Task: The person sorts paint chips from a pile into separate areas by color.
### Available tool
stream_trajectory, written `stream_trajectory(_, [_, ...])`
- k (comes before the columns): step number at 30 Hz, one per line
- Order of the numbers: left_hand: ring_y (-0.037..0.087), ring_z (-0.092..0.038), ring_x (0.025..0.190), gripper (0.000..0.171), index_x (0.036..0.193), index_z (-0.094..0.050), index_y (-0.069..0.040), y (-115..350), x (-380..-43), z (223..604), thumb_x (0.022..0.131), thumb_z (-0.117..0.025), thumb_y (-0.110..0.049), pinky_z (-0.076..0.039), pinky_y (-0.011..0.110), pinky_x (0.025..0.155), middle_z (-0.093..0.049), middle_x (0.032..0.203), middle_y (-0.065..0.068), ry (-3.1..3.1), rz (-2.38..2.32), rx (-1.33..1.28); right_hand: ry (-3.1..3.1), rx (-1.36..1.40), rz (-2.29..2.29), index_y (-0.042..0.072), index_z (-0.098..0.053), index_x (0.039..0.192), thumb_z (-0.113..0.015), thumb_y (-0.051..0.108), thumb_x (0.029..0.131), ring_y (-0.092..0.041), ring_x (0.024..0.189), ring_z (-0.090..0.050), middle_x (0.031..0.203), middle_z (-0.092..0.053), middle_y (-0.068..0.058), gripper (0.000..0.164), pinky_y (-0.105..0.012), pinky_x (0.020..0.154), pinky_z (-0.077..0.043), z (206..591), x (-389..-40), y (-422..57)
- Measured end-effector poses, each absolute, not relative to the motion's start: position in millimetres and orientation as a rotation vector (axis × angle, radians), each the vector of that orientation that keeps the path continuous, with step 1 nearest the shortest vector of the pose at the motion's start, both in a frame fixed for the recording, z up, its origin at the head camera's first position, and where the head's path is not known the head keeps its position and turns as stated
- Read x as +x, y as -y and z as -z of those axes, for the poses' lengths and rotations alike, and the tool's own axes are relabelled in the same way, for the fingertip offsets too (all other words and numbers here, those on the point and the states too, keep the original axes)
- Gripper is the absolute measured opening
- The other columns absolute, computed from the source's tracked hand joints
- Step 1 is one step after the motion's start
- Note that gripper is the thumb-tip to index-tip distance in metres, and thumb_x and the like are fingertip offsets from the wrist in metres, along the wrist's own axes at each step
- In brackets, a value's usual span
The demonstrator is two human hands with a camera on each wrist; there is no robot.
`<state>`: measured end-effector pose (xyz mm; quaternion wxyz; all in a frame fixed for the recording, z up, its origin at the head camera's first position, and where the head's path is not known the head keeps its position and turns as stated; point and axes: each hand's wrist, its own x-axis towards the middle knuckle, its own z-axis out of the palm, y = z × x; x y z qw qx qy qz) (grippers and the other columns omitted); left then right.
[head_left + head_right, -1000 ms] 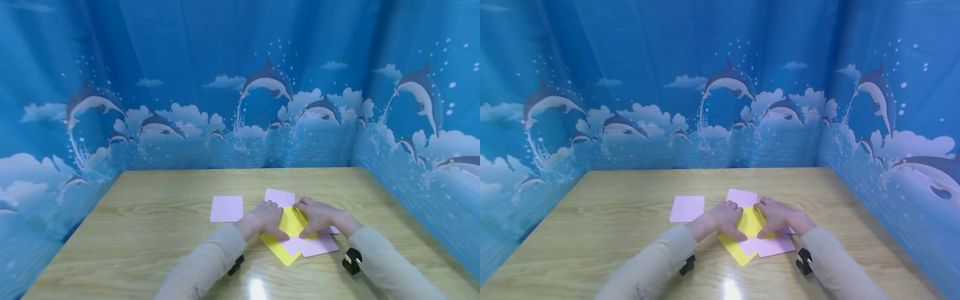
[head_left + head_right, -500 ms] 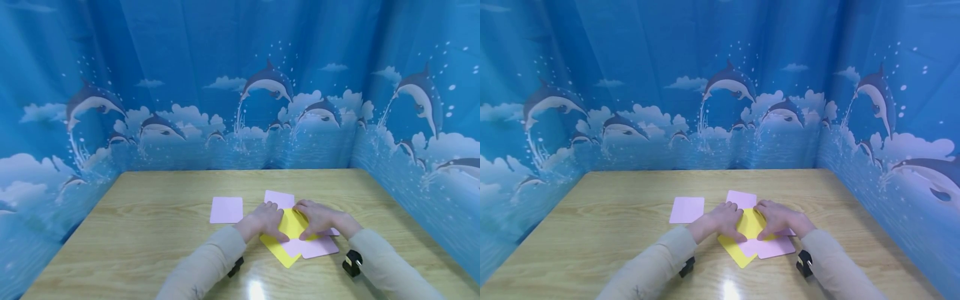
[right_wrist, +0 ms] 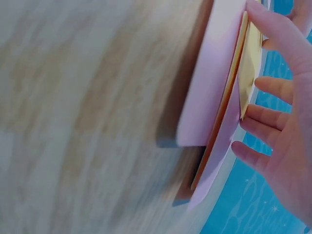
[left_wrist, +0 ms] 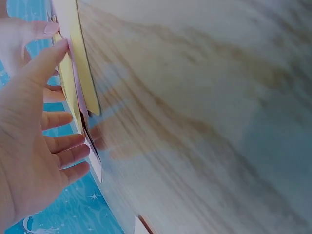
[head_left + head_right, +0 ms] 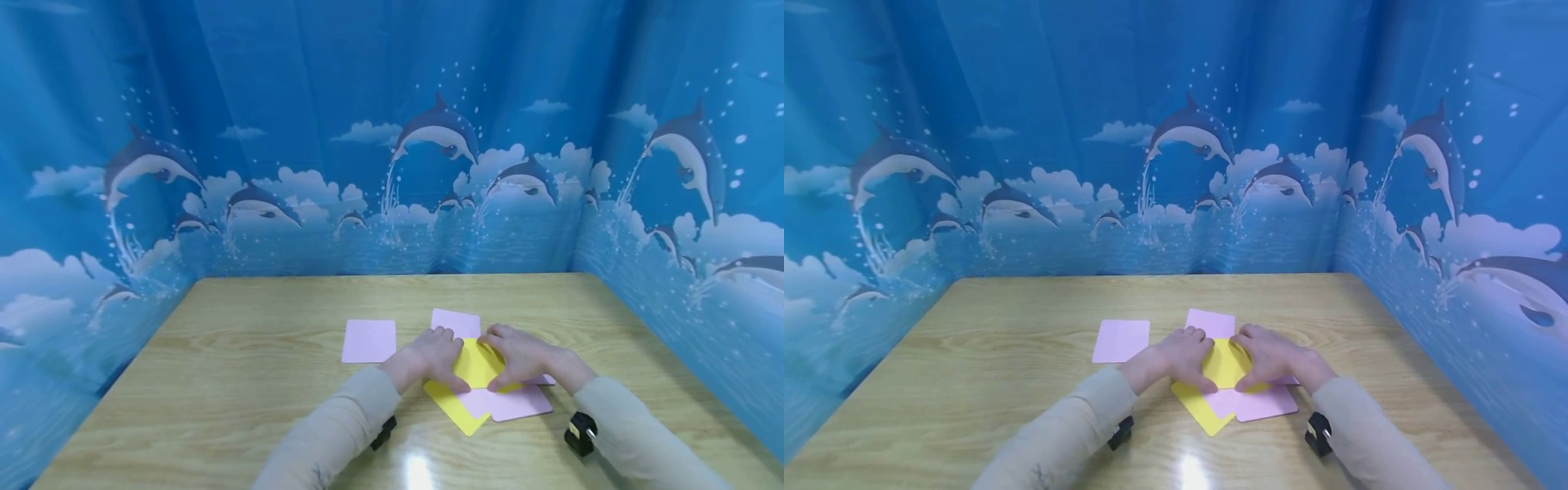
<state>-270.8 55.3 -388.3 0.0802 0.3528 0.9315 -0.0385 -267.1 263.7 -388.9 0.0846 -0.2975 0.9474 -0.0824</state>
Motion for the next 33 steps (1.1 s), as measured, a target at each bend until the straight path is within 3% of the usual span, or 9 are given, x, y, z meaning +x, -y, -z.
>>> stream_trajectory(11, [0.015,-0.043,0.098,0.082,0.127,-0.049,-0.013,-57.0,-271.0,391.3,0.072,-0.055,-0.073,-0.035,0.031,0.097,-0.051,0.113,0.001,-2.781,0.124,1.069,-2.868,-0.931,0.209,0.004,-0.050,0.128,-0.071,0.057,0.068,-0.024,0.101,-0.048,0.122,-0.045,-0.013,0.083,-0.045,0.088,-0.043,386.9,-262.3,-264.7])
stream_trajectory(17, [0.018,-0.044,0.106,0.087,0.132,-0.047,-0.011,-52.9,-273.4,388.7,0.072,-0.055,-0.073,-0.034,0.031,0.100,-0.049,0.121,0.005,-2.801,0.154,1.099,-2.867,-0.952,0.182,0.003,-0.050,0.127,-0.069,0.059,0.069,-0.030,0.108,-0.047,0.127,-0.044,-0.017,0.084,-0.047,0.091,-0.042,383.8,-264.0,-260.5])
stream_trajectory(28, [0.015,-0.041,0.089,0.085,0.122,-0.051,-0.008,-31.0,-274.0,380.1,0.071,-0.053,-0.076,-0.038,0.026,0.083,-0.045,0.098,0.001,-2.844,0.133,1.229,-2.867,-0.976,0.170,-0.001,-0.045,0.130,-0.068,0.067,0.066,-0.033,0.124,-0.040,0.136,-0.041,-0.018,0.096,-0.046,0.100,-0.035,380.4,-263.0,-250.2])
stream_trajectory(33, [0.015,-0.041,0.088,0.077,0.115,-0.054,-0.008,-14.5,-274.6,376.3,0.072,-0.055,-0.073,-0.038,0.025,0.077,-0.044,0.096,0.001,-2.871,0.070,1.276,-2.874,-1.111,0.234,-0.001,-0.047,0.124,-0.073,0.056,0.067,-0.025,0.113,-0.046,0.126,-0.047,-0.014,0.085,-0.040,0.096,-0.040,377.7,-266.3,-240.7])
